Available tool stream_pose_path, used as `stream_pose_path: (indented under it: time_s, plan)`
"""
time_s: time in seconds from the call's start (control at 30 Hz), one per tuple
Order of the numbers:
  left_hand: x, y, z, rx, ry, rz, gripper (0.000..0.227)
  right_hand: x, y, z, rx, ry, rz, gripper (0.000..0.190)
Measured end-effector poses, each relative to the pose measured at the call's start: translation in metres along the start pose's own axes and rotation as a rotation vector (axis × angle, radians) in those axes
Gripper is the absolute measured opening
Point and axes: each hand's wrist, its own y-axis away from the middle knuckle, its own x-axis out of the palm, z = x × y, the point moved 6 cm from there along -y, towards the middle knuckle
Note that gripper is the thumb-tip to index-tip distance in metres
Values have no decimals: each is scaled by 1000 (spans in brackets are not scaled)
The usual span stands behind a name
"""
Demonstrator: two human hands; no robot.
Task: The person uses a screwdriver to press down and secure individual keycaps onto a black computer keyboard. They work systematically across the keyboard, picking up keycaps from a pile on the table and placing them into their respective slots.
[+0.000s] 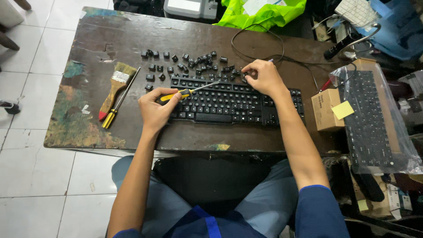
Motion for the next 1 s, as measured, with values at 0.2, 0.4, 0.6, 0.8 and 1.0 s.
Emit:
stream_pose_path:
  time_s: [0.2, 0.4, 0.6, 0.8, 1.0]
  plan:
    - [-1, 0, -6, -34, 19, -9, 16, -6, -3, 7, 11, 39, -1, 21]
    - [-8, -3, 13, -76, 135, -151, 15, 2, 1, 20, -47, 115, -123, 23]
    - [-17, -4, 26, -40, 223, -264, 17, 27, 14, 79, -158, 91, -99, 10]
    - [-19, -1, 20, -44, 289, -358, 16, 34, 33, 87, -134, -3, -166, 18]
    - [-23, -4, 35, -59, 335, -398, 18, 30, 48, 109, -115, -1, -115, 17]
